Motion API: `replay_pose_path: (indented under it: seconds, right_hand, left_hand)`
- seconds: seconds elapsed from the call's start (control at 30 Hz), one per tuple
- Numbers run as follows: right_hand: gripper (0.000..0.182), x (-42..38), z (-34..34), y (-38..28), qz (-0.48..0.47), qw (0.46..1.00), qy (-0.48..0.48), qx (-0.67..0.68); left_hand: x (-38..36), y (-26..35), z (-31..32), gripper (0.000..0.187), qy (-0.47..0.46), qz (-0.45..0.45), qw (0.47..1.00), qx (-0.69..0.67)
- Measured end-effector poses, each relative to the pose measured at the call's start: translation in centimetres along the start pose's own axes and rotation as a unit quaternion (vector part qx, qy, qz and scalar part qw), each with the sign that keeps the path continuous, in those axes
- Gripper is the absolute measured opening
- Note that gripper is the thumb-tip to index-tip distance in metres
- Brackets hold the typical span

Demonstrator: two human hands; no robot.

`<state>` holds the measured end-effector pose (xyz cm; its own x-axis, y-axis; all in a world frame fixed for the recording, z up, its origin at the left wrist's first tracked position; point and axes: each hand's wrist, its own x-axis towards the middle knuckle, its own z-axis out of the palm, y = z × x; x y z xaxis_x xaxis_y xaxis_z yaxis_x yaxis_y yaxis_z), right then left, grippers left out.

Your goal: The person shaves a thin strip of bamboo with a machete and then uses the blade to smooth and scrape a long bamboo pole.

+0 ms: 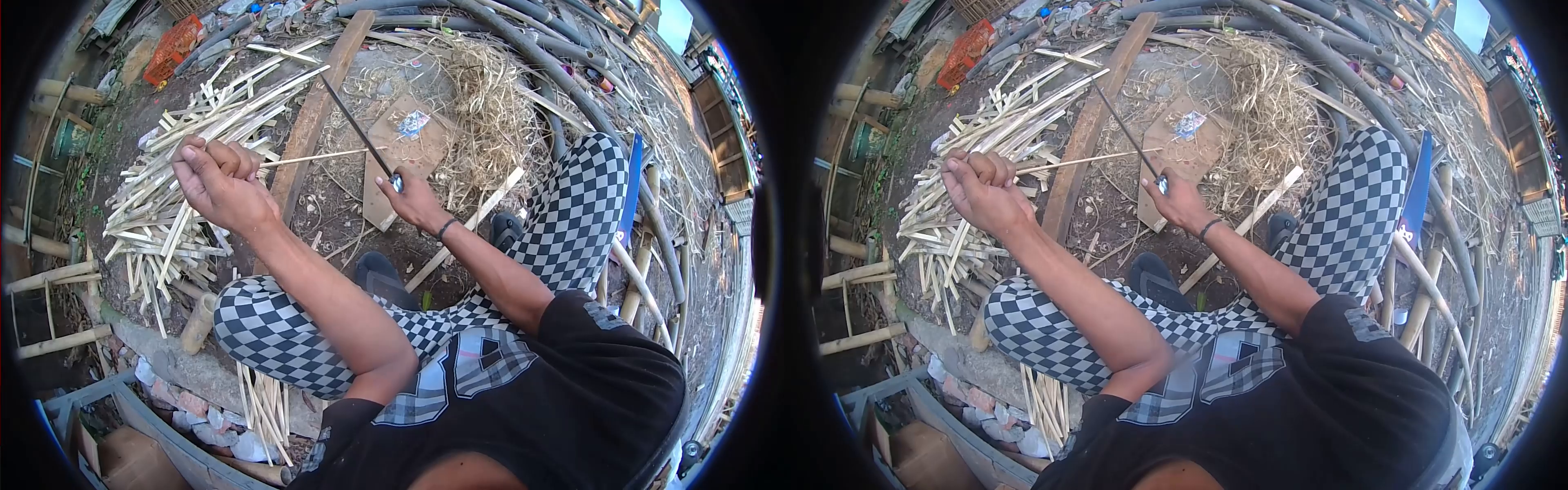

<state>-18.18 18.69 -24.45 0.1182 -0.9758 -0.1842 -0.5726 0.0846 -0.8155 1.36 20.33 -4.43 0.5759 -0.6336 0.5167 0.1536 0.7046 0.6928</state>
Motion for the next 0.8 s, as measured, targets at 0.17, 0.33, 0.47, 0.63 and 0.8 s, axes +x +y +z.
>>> replay_pose_path:
  seconds: [0.17,0.33,0.47,0.63,0.8]
  right_hand:
    - [0.048,-3.7,-1.7,-7.1,-0.161,0.986,-0.050,-0.010]
    - [0.048,-1.6,1.8,-1.3,-0.123,0.992,-0.015,-0.036]
    - [0.051,1.6,1.3,4.0,-0.034,0.998,-0.012,-0.059]
    - [0.052,-1.3,0.6,-1.7,-0.075,0.996,-0.003,-0.052]
    - [0.044,-2.5,0.2,-4.2,-0.164,0.984,-0.027,-0.061]
  left_hand:
    - [0.0,0.0,1.0,0.024,0.115,0.019,0.992,0.052]
    - [0.2,0.2,0.6,0.022,0.178,0.005,0.981,0.081]
    - [-0.5,0.7,1.5,0.021,0.157,0.011,0.984,0.083]
    - [0.3,-0.1,1.5,0.020,0.162,0.013,0.984,0.066]
    - [0.6,-0.1,0.6,0.017,0.189,0.010,0.979,0.073]
